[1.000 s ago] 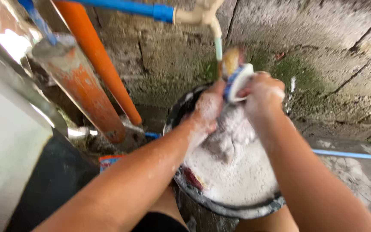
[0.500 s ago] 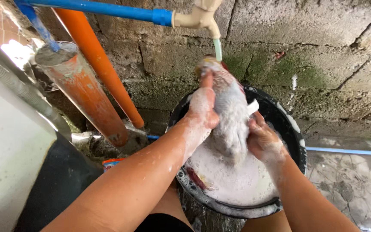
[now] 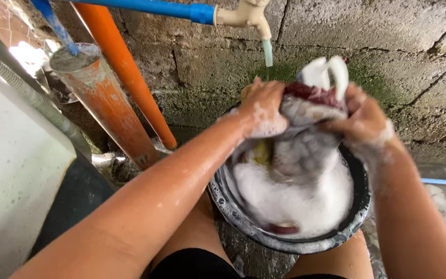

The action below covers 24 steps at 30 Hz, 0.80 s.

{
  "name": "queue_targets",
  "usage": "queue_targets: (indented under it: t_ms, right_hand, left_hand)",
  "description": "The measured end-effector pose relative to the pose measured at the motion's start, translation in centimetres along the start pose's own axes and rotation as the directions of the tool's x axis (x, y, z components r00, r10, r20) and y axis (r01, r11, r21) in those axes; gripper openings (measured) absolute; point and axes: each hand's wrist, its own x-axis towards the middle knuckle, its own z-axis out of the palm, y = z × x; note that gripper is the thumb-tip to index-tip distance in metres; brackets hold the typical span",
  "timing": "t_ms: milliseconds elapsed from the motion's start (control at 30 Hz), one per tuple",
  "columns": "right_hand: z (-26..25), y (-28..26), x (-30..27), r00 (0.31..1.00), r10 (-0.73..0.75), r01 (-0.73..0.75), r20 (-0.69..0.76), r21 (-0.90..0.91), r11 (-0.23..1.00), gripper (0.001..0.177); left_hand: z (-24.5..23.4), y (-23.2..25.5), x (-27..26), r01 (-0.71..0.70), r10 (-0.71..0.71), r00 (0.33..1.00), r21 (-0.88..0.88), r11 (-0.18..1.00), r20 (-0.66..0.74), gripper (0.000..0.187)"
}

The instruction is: The person scrubs a piece of fabric in a bucket of soapy water using a brush.

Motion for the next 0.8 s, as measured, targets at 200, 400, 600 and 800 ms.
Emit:
queue_targets:
  t_ms: [200,400,600,800]
  right_hand:
    - [0.7,-2.1,2.1,0.993,-0.012,-0.012,-0.115,-0.201,0.980,0.067]
    - [0.5,-0.3,4.6,0.936,-0.104,0.070,0.337,0.110,0.991,0.067]
    - [-1.6,4.9,1.6,0.833,-0.025,-0.068,-0.553,-0.147,0.987,0.053]
    - [-0.1,15.2,-1.4,0.869,0.222,-0.495,-0.442,-0.770,0.402,0.090]
  left_hand:
    - [-4.5,2.6,-0.2,0.308,-0.092,0.845,-0.339,0.889,0.527,0.093]
    - [-3.2,0.3,-0.3,0.460,-0.225,0.856,-0.487,0.743,0.465,0.062]
    - [1.0,-0.2,-3.4,0.516,-0.645,0.740,-0.778,0.359,0.193,0.025]
    - [4.8,5.1,-6.9,0.434,-0.597,0.802,-0.658,0.616,-0.030,0.024]
